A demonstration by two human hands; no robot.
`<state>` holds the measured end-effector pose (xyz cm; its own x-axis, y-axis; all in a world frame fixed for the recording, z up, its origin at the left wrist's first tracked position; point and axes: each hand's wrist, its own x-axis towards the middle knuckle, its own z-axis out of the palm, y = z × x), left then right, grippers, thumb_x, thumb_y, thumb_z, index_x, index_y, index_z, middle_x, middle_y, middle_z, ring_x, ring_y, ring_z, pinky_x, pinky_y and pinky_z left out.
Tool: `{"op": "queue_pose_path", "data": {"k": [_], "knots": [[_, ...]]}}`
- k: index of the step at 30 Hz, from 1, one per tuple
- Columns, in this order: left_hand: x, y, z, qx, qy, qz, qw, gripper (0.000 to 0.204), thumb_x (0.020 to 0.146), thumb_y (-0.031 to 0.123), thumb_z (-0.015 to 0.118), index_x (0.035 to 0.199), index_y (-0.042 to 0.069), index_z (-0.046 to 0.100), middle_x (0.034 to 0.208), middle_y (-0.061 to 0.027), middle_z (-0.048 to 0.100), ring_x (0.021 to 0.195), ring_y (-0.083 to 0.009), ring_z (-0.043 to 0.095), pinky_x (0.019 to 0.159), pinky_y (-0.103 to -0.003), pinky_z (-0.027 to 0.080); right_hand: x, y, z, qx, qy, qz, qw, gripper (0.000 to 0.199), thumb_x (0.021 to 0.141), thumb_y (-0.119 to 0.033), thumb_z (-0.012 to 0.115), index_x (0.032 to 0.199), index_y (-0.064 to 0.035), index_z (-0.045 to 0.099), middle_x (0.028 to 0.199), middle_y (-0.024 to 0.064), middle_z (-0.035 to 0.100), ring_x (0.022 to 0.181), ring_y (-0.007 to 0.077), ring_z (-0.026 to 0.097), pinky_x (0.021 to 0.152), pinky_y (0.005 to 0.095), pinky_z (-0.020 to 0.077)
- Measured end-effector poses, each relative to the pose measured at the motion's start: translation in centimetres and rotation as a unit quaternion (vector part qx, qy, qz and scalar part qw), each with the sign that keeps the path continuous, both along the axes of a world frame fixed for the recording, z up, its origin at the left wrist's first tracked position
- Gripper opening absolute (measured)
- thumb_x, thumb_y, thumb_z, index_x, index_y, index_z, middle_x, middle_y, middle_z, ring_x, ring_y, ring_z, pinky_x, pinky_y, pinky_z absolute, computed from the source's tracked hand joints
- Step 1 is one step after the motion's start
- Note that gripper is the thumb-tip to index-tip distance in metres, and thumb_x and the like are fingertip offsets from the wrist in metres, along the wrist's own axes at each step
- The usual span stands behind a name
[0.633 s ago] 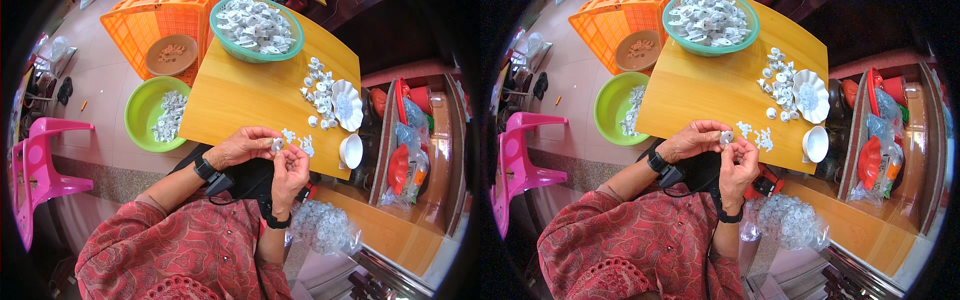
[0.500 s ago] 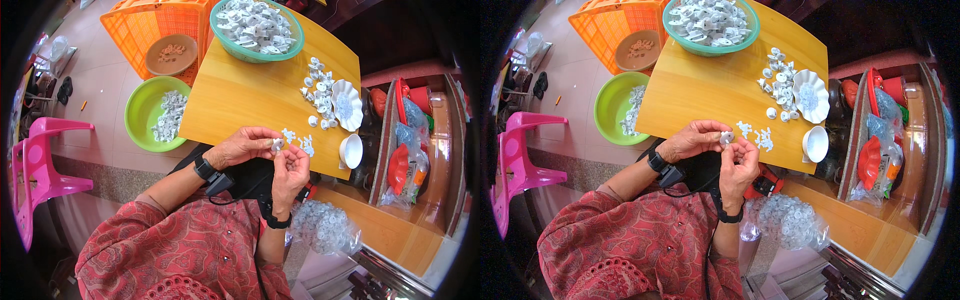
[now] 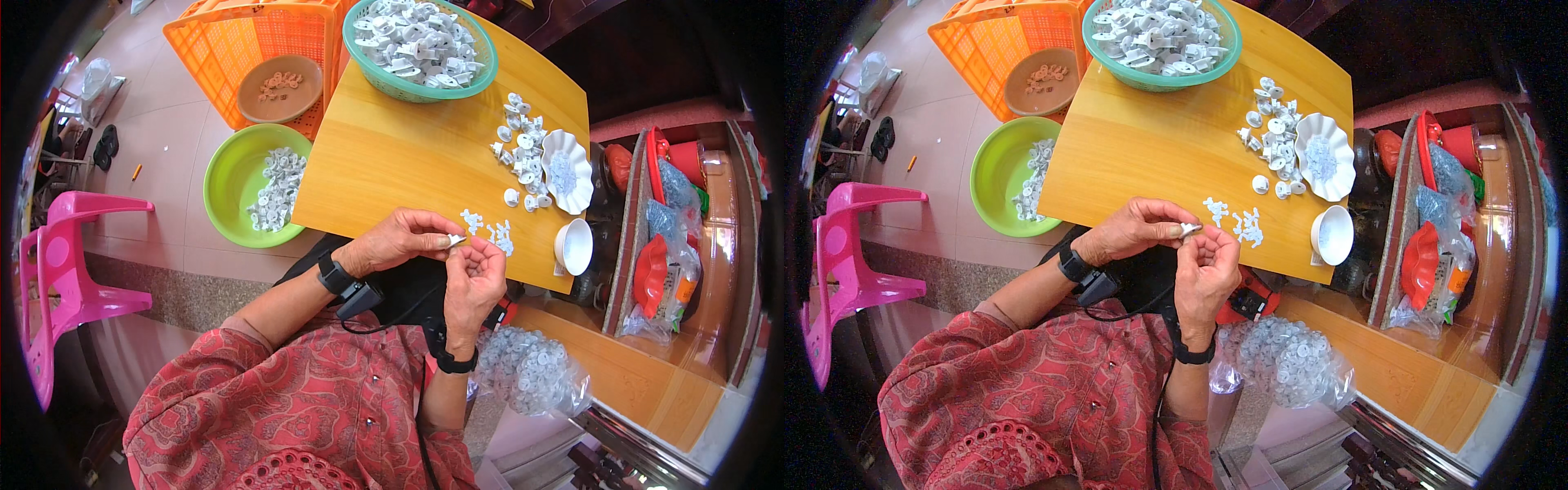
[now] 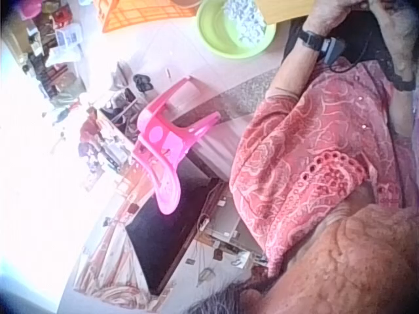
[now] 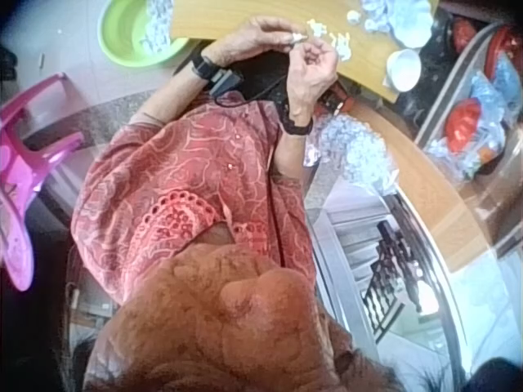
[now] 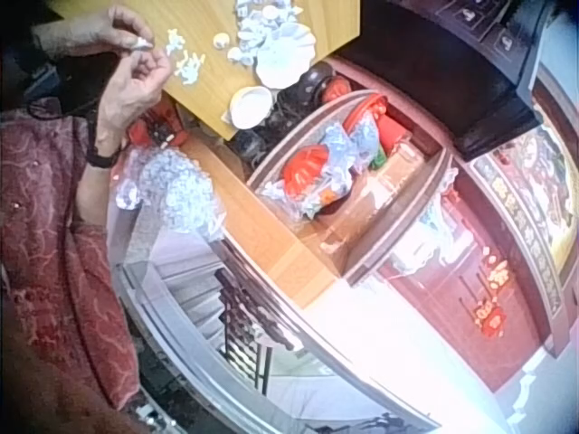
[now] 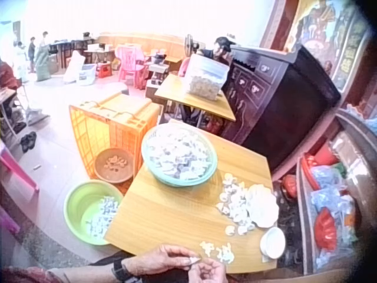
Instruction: Assembling small white plastic components by hand at a table.
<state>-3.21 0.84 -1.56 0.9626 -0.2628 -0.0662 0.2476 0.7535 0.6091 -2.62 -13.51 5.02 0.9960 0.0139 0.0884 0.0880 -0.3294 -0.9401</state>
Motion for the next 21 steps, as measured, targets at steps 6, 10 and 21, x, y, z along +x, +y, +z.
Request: {"op": "queue_pose_path", "data": {"k": [6, 10, 21], "knots": [[-0.04, 0.16, 0.10, 0.005, 0.005, 0.003, 1.000, 0.027, 0.096, 0.010, 0.062, 0.122, 0.001, 0.064, 0.117, -0.0085, 0.067, 0.103, -0.0158, 0.064, 0.091, -0.030, 0.054, 0.10, 0.05, 0.01, -0.003, -0.005, 0.020, 1.000, 0.021, 0.088, -0.003, 0.069, 0.105, 0.0044, 0.057, 0.081, 0.0065, 0.066, 0.069, 0.0102, 0.061, 0.065, 0.0250, 0.0526], [-0.12, 0.02, 0.02, -0.025, 0.027, 0.009, 0.999, 0.029, 0.096, 0.012, 0.062, 0.124, 0.001, 0.063, 0.110, -0.0069, 0.068, 0.094, -0.0131, 0.065, 0.088, -0.030, 0.055, -0.07, -0.23, -0.28, 0.068, 0.024, 0.033, 0.997, 0.025, 0.091, -0.003, 0.067, 0.111, 0.0059, 0.055, 0.091, 0.0095, 0.065, 0.077, 0.0121, 0.062, 0.072, 0.0260, 0.0539], [-0.12, -0.19, 0.43, -0.014, 0.019, 0.023, 0.999, 0.027, 0.096, 0.010, 0.062, 0.122, 0.001, 0.064, 0.111, -0.0080, 0.068, 0.099, -0.0158, 0.066, 0.090, -0.031, 0.055, 0.09, 0.07, -0.32, 0.006, -0.001, 0.012, 1.000, 0.024, 0.088, -0.004, 0.068, 0.108, 0.0043, 0.056, 0.085, 0.0070, 0.064, 0.075, 0.0123, 0.062, 0.069, 0.0273, 0.0524]]}}
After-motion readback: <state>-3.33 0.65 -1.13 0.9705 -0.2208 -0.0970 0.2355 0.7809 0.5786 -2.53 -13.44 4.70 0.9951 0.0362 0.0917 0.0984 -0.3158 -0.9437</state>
